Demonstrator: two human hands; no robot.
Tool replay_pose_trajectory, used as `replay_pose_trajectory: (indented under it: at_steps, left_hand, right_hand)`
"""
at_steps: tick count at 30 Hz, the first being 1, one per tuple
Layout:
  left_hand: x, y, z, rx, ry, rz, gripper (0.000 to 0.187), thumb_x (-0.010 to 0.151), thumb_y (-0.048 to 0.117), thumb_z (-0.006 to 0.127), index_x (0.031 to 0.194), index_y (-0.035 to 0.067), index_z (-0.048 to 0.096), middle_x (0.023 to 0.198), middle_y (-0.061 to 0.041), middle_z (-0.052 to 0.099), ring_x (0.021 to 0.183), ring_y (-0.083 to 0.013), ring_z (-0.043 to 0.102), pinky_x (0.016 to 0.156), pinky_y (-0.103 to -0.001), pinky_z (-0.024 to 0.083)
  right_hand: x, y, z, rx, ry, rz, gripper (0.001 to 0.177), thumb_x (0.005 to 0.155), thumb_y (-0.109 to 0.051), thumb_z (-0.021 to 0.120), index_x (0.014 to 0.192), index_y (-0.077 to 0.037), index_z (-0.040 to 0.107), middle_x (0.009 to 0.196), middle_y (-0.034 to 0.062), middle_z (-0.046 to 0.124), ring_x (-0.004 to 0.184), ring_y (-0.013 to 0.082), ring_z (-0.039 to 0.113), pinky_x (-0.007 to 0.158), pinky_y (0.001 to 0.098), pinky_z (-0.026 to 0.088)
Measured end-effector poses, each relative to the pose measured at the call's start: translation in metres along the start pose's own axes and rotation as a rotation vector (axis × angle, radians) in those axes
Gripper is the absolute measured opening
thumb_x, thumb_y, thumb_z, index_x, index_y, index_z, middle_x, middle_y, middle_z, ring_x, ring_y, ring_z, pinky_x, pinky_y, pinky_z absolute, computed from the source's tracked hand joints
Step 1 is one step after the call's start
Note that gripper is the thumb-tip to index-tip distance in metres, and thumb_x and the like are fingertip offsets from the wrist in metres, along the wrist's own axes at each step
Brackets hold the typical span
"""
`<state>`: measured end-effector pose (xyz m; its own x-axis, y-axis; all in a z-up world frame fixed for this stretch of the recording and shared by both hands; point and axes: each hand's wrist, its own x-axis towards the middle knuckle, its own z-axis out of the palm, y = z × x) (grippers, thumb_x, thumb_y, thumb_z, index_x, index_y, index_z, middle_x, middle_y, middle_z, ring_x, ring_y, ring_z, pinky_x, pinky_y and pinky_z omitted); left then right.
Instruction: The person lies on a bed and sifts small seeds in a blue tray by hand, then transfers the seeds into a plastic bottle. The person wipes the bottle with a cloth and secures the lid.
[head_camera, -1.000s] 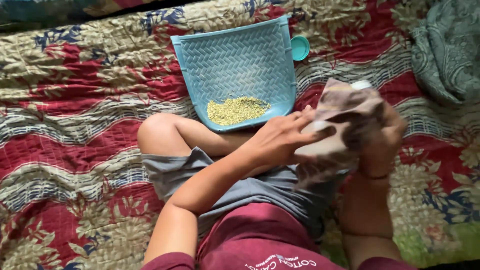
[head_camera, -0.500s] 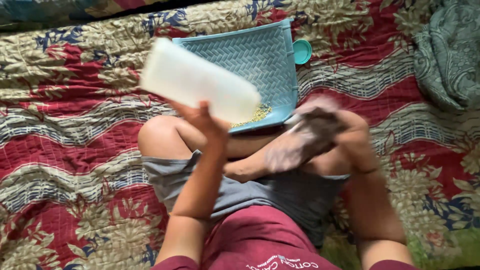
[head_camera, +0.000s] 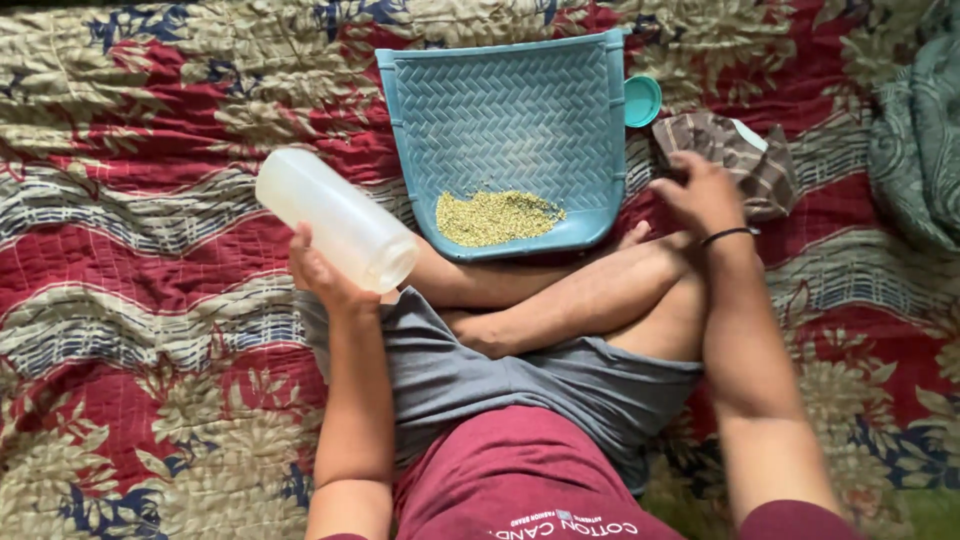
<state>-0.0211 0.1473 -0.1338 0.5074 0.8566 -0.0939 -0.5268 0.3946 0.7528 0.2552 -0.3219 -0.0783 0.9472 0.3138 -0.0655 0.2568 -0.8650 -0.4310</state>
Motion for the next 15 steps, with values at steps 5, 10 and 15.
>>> replay_pose_trajectory:
  at_steps: [5,10,15]
  left_hand:
    - [0.01,0.032,0.003,-0.244,-0.139,-0.378,0.075,0.094,0.047,0.056,0.149,-0.001,0.044,0.139,-0.022,0.059,0.122,-0.0414,0.062,0.109,-0.056,0.052]
    - [0.001,0.047,0.058,-0.322,-0.355,-0.584,0.077,0.093,0.049,0.054,0.15,-0.002,0.044,0.129,-0.031,0.066,0.111,-0.0453,0.066,0.099,-0.055,0.055]
    - [-0.004,0.051,0.093,-0.245,-0.394,-0.558,0.078,0.111,0.051,0.051,0.162,-0.007,0.04,0.128,-0.032,0.061,0.115,-0.0461,0.065,0.102,-0.056,0.056]
  right_hand:
    - [0.028,-0.019,0.029,0.038,-0.192,0.064,0.083,0.075,-0.052,0.085,0.132,0.003,0.063,0.119,0.0278,0.07,0.109,0.0389,0.069,0.096,0.0446,0.054]
    - [0.055,-0.011,0.115,-0.104,-0.305,0.198,0.083,0.071,-0.045,0.09,0.126,0.011,0.061,0.118,0.0313,0.067,0.112,0.0424,0.066,0.097,0.046,0.054]
    - [0.048,-0.026,0.14,-0.247,-0.12,0.425,0.046,0.091,-0.024,0.065,0.13,0.0,0.06,0.122,0.0257,0.069,0.114,0.0436,0.067,0.096,0.0543,0.054]
